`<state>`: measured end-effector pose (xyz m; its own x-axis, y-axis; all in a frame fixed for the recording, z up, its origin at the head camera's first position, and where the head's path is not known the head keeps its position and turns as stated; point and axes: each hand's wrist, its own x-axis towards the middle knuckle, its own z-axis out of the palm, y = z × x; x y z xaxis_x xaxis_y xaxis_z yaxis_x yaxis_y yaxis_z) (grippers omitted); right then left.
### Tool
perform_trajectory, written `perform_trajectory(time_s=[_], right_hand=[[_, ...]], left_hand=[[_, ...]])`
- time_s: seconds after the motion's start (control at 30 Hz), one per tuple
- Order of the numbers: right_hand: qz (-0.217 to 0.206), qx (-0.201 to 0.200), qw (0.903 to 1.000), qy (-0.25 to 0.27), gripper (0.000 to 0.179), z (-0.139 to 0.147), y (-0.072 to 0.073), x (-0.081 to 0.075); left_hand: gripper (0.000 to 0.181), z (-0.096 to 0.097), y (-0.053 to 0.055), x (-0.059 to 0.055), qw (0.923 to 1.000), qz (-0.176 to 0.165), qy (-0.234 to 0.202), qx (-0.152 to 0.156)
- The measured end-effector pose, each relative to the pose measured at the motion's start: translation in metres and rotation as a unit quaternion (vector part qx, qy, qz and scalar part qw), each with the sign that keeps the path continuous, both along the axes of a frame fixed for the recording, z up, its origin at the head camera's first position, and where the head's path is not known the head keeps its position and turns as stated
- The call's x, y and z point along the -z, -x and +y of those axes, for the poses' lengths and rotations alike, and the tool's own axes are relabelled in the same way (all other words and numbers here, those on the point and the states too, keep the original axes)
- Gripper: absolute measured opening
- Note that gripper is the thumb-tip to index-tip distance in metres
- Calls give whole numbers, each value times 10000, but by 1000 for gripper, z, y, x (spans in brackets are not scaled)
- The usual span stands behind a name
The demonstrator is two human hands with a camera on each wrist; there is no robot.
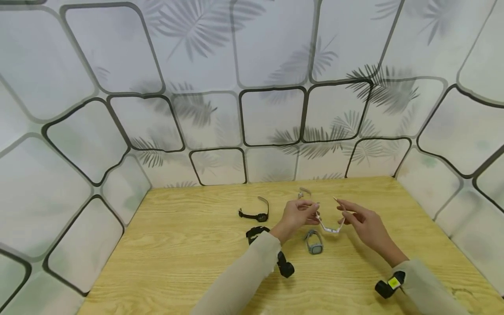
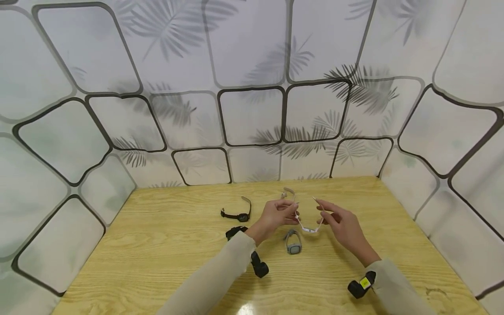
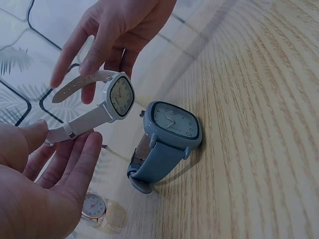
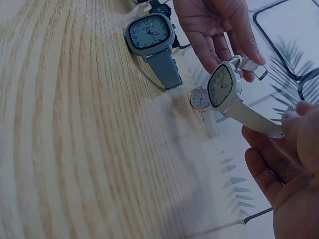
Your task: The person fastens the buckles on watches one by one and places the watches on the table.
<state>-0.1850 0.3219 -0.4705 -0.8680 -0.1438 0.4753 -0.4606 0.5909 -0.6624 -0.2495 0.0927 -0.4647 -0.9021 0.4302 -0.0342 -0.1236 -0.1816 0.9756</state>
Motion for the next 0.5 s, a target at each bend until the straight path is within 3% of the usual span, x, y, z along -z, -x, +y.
perform_trajectory(time_s=[0.1, 0.2, 0.33, 0.5], right_hand=[[36, -8, 9999, 143, 45, -2, 1, -1], [-81, 32, 9996, 254, 37, -4, 1, -2], [-504, 110, 9974, 510, 28, -4, 0, -3], [-1140, -23, 9871, 1121, 36, -1, -2, -4]], left_hand=[[16, -2, -1, -1, 9999, 14, -97, 36], [17, -3, -3, -3, 9998, 95, -180, 46], [16, -4, -5, -4, 9994, 210, -248, 89], [17, -5, -8, -6, 9986, 317, -382, 170]])
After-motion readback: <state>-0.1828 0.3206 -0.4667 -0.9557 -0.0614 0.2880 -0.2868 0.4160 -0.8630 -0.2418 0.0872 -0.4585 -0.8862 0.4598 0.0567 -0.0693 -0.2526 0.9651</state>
